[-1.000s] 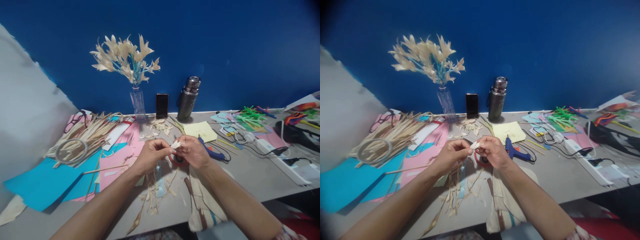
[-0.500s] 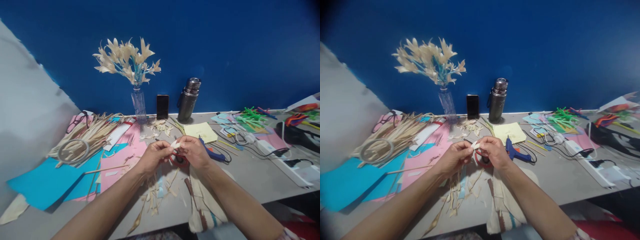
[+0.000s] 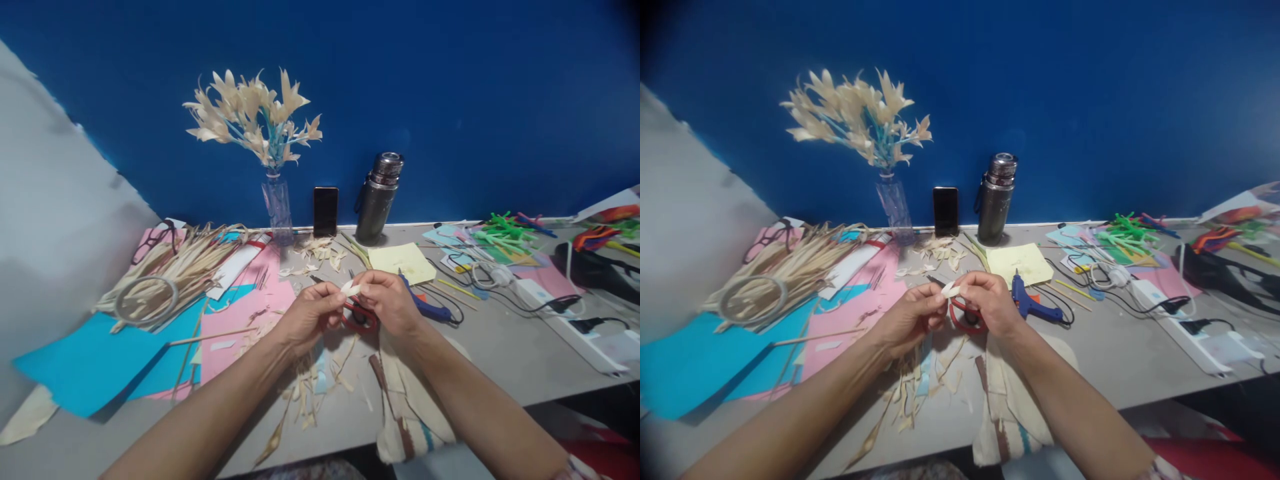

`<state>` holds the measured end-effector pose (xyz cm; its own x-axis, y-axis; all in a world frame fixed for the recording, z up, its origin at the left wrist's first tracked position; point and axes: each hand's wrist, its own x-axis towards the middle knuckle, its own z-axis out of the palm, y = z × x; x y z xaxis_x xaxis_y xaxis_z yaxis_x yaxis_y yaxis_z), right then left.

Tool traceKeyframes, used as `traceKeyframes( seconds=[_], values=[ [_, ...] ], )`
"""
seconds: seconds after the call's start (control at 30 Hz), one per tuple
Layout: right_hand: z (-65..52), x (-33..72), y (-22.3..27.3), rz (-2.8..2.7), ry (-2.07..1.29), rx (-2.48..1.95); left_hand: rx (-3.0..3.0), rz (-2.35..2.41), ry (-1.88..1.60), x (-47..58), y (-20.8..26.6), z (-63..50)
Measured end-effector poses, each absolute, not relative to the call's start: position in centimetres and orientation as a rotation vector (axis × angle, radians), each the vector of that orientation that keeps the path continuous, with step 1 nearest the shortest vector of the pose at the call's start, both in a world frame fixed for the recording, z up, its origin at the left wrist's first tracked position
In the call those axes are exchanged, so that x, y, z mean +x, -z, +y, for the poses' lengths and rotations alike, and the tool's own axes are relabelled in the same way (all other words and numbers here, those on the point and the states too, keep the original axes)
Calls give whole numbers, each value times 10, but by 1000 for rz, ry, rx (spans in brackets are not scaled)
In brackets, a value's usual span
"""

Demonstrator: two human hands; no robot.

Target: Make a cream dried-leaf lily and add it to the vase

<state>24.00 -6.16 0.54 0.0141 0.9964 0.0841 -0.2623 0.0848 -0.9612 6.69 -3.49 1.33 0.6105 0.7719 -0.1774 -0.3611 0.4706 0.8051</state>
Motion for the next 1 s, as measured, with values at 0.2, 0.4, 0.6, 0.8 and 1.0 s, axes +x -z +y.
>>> traceKeyframes(
  seconds=[0.2, 0.4, 0.6, 0.8, 1.0],
  values=[
    [-62, 242, -8, -1088, -1312, -948, 907, 607, -813, 68, -10, -33],
    [-63, 239, -11, -1139, -1277, -1075, 1085, 702, -876, 68, -5, -33],
    [-66, 236, -14, -1107, -1189, -1177, 999, 628, -803, 67, -6, -31],
    [-66, 236, -13, -1113, -1184, -1221, 1018, 684, -825, 68, -11, -34],
    [-66, 236, -14, -1100, -1200, -1136, 1026, 742, -887, 70, -9, -34]
  ],
)
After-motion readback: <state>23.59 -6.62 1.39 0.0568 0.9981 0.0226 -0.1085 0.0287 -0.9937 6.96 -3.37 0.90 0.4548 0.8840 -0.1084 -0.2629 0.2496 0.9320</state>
